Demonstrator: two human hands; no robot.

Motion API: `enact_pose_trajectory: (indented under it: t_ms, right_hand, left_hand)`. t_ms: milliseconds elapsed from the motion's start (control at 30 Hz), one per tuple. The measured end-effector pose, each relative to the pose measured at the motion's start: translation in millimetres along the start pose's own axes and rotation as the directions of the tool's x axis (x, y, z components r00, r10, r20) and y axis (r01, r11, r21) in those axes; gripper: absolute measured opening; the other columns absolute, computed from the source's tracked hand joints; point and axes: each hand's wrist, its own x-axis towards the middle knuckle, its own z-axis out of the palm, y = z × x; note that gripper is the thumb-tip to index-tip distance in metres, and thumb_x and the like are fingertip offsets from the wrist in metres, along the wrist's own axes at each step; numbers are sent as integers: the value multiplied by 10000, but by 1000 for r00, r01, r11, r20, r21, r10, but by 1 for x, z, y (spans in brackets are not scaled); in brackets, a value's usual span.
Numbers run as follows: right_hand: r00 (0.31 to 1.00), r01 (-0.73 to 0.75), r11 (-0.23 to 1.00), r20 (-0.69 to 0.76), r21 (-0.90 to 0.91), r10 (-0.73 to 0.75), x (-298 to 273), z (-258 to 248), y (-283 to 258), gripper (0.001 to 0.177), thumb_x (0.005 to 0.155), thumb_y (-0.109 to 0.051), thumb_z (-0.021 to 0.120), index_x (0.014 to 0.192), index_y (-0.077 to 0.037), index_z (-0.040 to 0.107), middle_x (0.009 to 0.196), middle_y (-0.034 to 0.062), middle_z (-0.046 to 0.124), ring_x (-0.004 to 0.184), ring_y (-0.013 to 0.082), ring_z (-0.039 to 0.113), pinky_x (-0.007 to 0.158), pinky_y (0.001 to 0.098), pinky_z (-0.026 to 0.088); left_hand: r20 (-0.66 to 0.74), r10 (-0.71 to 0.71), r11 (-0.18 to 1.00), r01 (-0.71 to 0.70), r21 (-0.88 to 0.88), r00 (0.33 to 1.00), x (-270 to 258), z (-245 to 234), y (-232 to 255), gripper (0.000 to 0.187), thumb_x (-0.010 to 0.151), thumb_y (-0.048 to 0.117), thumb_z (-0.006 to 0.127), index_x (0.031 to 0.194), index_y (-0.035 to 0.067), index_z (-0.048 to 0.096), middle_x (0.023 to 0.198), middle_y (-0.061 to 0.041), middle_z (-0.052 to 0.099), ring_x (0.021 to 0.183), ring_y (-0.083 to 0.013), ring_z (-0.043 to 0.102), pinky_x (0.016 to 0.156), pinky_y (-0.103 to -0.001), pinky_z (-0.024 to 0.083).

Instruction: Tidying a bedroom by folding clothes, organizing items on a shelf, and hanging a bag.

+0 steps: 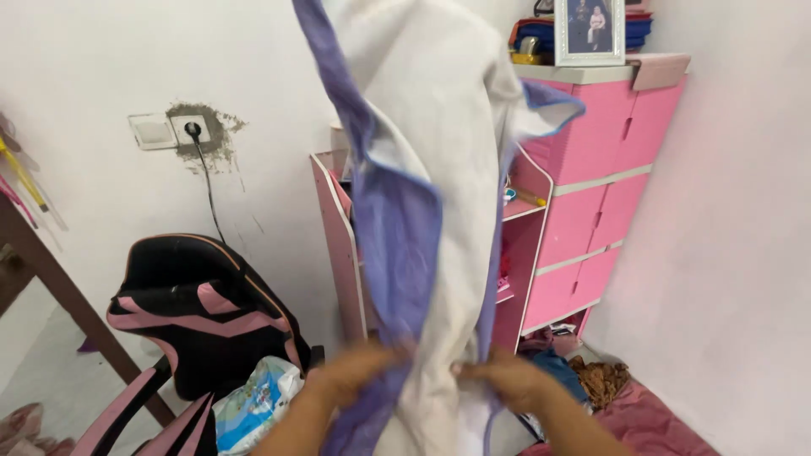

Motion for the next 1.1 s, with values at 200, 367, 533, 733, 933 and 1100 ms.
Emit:
enact_pose_trajectory:
  t_ms: [200, 367, 533, 733, 933, 1100]
  right_hand:
    - [981, -165, 978, -84, 129, 176, -58, 49, -63, 375, 891, -121, 679, 1243, 6, 678, 1165, 173, 776, 994, 274, 759, 910, 436, 615]
    - [984, 174, 886, -117, 430, -137, -97, 18, -113, 421, 886, -265, 608, 1243, -48, 656, 1149, 119, 761, 977, 250, 758, 874, 467, 609]
    - [998, -51, 992, -31, 116, 55, -76, -7, -97, 393, 934, -191, 667, 1246, 46, 640, 1154, 193, 732, 1012, 284, 731, 915, 471, 613]
    - [974, -73, 996, -210, 52, 82, -89, 17, -99, 322, 974, -212, 642, 1235, -30, 588, 1087, 134, 692, 941, 259, 666, 901, 522, 537]
    - [940, -104, 960, -288, 261, 180, -84, -30, -101, 293, 984, -193, 547, 1184, 16, 589, 1086, 198, 731, 973, 310, 724, 942, 525, 591]
    - [880, 267, 872, -473, 410, -47, -94, -68, -112, 332, 1039, -252, 541, 1184, 39, 609, 1089, 168, 726, 1003, 253, 718, 958, 434, 585]
  left_hand:
    - [-268, -213, 870, 307, 386, 940, 15, 1, -70, 585, 865, 405, 780, 1225, -43, 671, 1196, -305, 648, 961, -269, 562, 832, -437, 430]
    - [-82, 21, 891, -56, -450, 996, -16, -30, -5, 481, 856, 392, 726, 1162, 26, 669, 1017, -133, 727, 886, -274, 718, 868, -463, 585]
    - [-132, 0, 860, 68, 505, 991, -36, -8, 30, 621, 720, 166, 852, 1278, 24, 620, 1120, -89, 748, 997, -213, 715, 935, -346, 557]
    - [-279, 140, 904, -8, 428, 950, -9, -27, 17, 537, 764, 45, 610, 1299, 2, 639, 1181, -147, 753, 1048, -250, 709, 909, -358, 555]
    - [-217, 242, 547, 52, 836, 946, -16, -57, 32, 476, 820, 96, 585, 1278, -5, 670, 1246, -242, 718, 1163, -356, 671, 993, -394, 512]
    - [-558, -62, 695, 437, 571, 828, -49, -61, 68, 434, 983, 295, 582, 1203, -59, 703, 1167, -296, 786, 1031, -397, 799, 893, -494, 637]
